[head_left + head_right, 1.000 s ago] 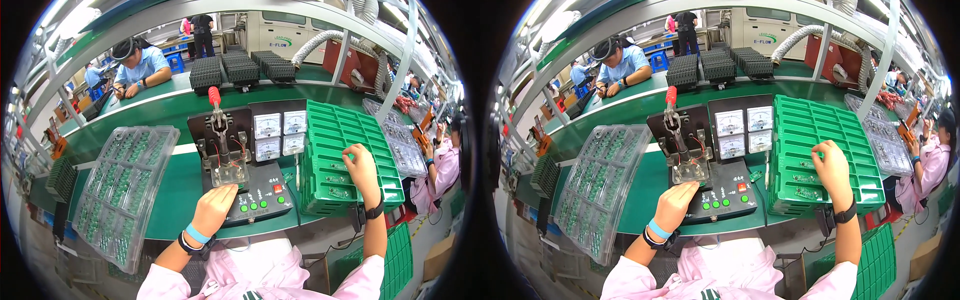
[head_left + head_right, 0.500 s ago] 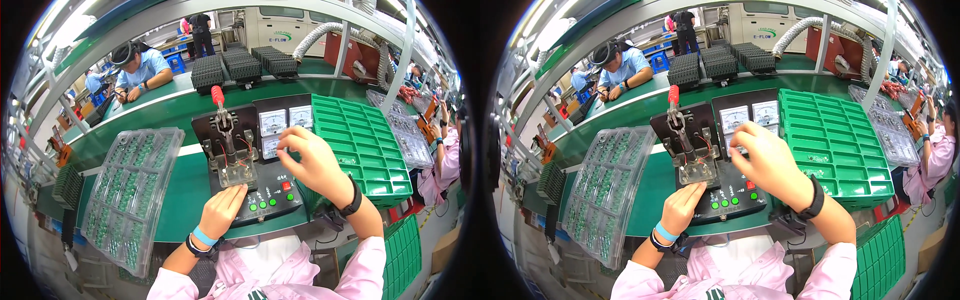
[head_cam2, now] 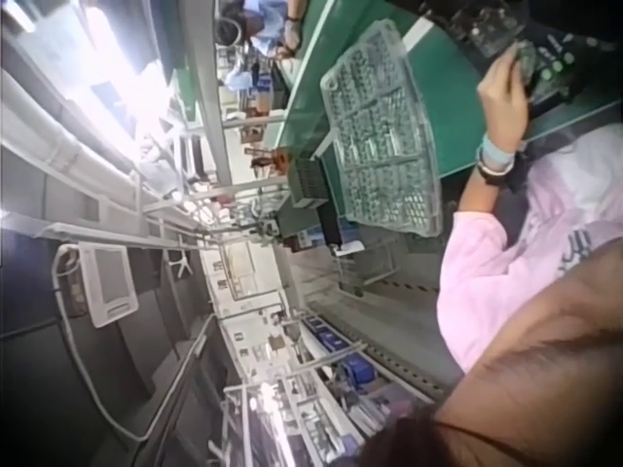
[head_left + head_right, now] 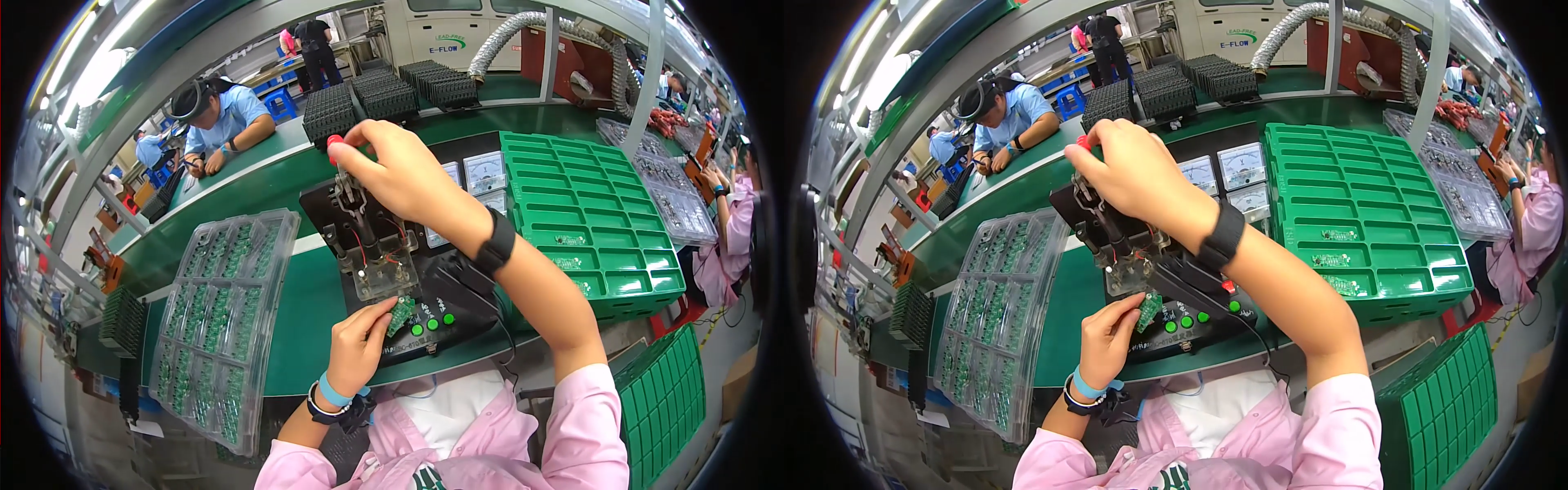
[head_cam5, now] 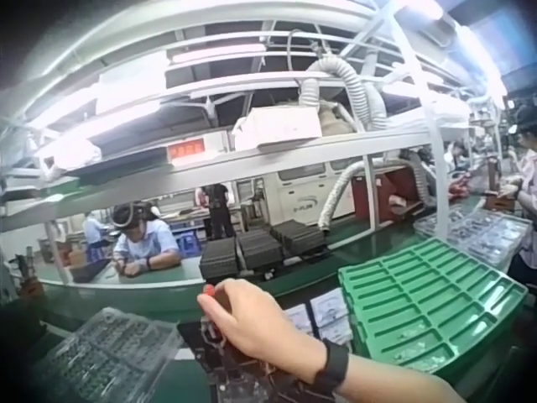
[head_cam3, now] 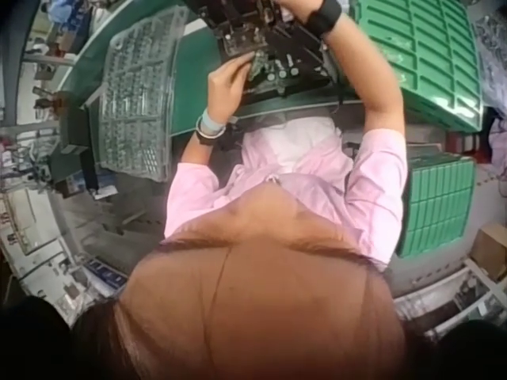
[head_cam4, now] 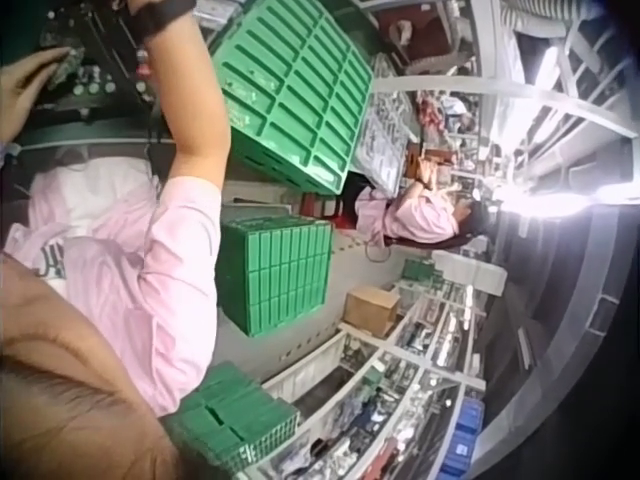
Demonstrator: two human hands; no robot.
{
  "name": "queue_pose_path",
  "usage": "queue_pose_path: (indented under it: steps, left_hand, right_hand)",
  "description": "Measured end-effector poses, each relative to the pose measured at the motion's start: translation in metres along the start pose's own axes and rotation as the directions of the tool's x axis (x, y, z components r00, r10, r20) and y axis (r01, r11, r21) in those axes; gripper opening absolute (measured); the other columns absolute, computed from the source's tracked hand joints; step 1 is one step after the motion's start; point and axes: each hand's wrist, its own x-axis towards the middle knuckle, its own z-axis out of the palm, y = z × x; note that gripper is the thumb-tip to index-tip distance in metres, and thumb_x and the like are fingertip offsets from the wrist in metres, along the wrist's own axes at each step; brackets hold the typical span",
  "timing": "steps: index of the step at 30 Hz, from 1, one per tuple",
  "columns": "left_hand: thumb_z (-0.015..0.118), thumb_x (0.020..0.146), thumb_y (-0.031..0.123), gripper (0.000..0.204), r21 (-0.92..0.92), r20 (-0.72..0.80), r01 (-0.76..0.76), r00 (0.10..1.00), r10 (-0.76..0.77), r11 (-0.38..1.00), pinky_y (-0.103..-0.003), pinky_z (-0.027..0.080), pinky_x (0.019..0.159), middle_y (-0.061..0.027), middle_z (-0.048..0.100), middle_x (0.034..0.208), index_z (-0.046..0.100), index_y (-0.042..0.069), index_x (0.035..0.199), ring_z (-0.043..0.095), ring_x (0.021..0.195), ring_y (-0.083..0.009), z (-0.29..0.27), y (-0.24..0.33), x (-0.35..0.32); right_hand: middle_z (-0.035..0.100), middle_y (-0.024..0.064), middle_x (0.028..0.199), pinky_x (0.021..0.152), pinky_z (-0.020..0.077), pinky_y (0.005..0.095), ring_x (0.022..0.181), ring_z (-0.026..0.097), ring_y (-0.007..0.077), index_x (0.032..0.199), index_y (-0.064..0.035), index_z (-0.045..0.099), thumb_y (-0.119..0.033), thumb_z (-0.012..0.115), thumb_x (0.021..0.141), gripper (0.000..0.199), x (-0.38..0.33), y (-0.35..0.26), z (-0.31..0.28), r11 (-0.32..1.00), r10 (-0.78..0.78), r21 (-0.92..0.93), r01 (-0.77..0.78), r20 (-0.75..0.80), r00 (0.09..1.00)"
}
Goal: The person picks up a circuit board, places it into a testing machine, and lowers a red lever. After pressing buttons on the machine, the person raises the lever and places the circuit board into a green tray, repeating the process.
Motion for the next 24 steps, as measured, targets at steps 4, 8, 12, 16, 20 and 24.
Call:
queue_pose_path:
  steps: [4, 8, 12, 16, 20, 24]
  left_hand:
    - [0.055, 0.085, -0.009, 0.029, 0.013, 0.024, 0.024, 0.999, -0.025, 1.000, -0.035, 0.051, 0.076, -0.0198, 0.062, 0.100, 0.063, -0.003, 0.112, 0.064, 0.088, -0.0308, 0.001, 0.009, 0.001]
    - [0.055, 0.082, -0.011, 0.031, 0.121, 0.056, -0.033, 0.998, 0.026, 0.992, -0.036, 0.050, 0.078, -0.0193, 0.058, 0.104, 0.062, -0.003, 0.111, 0.061, 0.093, -0.0321, 0.004, 0.019, -0.003]
    - [0.056, 0.078, -0.011, 0.035, 0.235, 0.135, -0.084, 0.989, 0.053, 0.968, -0.038, 0.049, 0.082, -0.0193, 0.057, 0.108, 0.061, -0.003, 0.112, 0.059, 0.098, -0.0334, 0.005, 0.015, -0.004]
    - [0.057, 0.077, -0.010, 0.038, 0.377, 0.157, -0.180, 0.979, 0.129, 0.909, -0.038, 0.048, 0.086, -0.0194, 0.059, 0.112, 0.061, -0.002, 0.113, 0.059, 0.105, -0.0340, 0.010, -0.003, -0.001]
    - [0.058, 0.078, -0.008, 0.039, 0.514, 0.147, -0.258, 0.966, 0.212, 0.818, -0.040, 0.047, 0.092, -0.0192, 0.060, 0.118, 0.060, -0.002, 0.116, 0.056, 0.115, -0.0349, 0.016, -0.014, 0.006]
    - [0.060, 0.082, 0.000, 0.037, 0.595, 0.184, -0.203, 0.976, 0.114, 0.778, -0.043, 0.042, 0.098, -0.0178, 0.060, 0.122, 0.059, -0.002, 0.119, 0.052, 0.123, -0.0353, 0.018, -0.013, 0.009]
  right_hand:
    - [0.065, 0.0147, 0.094, 0.077, 0.0509, 0.0345, 0.088, 0.064, 0.0225, 0.106, 0.0036, 0.058, -0.026, 0.068, 0.081, 0.040, 0.019, 0.006, 0.006, 0.959, 0.187, 0.183, -0.214, 0.155, 0.970]
    - [0.066, 0.0128, 0.091, 0.073, 0.0511, 0.0304, 0.079, 0.063, 0.0173, 0.105, 0.0036, 0.057, -0.027, 0.071, 0.073, 0.047, 0.025, 0.011, 0.006, 0.896, 0.299, 0.275, -0.349, 0.206, 0.932]
    - [0.065, 0.0115, 0.088, 0.074, 0.0500, 0.0273, 0.079, 0.062, 0.0161, 0.103, 0.0024, 0.056, -0.027, 0.072, 0.069, 0.048, 0.027, 0.010, 0.003, 0.874, 0.352, 0.257, -0.412, 0.250, 0.902]
    - [0.065, 0.0115, 0.089, 0.074, 0.0499, 0.0277, 0.079, 0.061, 0.0164, 0.101, 0.0019, 0.055, -0.026, 0.072, 0.069, 0.046, 0.024, 0.013, 0.008, 0.885, 0.344, 0.256, -0.390, 0.206, 0.916]
    - [0.065, 0.0119, 0.090, 0.076, 0.0500, 0.0287, 0.081, 0.062, 0.0179, 0.102, 0.0016, 0.056, -0.028, 0.073, 0.068, 0.048, 0.025, 0.014, 0.011, 0.875, 0.350, 0.285, -0.391, 0.184, 0.918]
    - [0.066, 0.0117, 0.090, 0.077, 0.0500, 0.0293, 0.081, 0.063, 0.0195, 0.102, 0.0013, 0.056, -0.030, 0.073, 0.067, 0.050, 0.027, 0.010, 0.013, 0.897, 0.339, 0.243, -0.370, 0.162, 0.927]
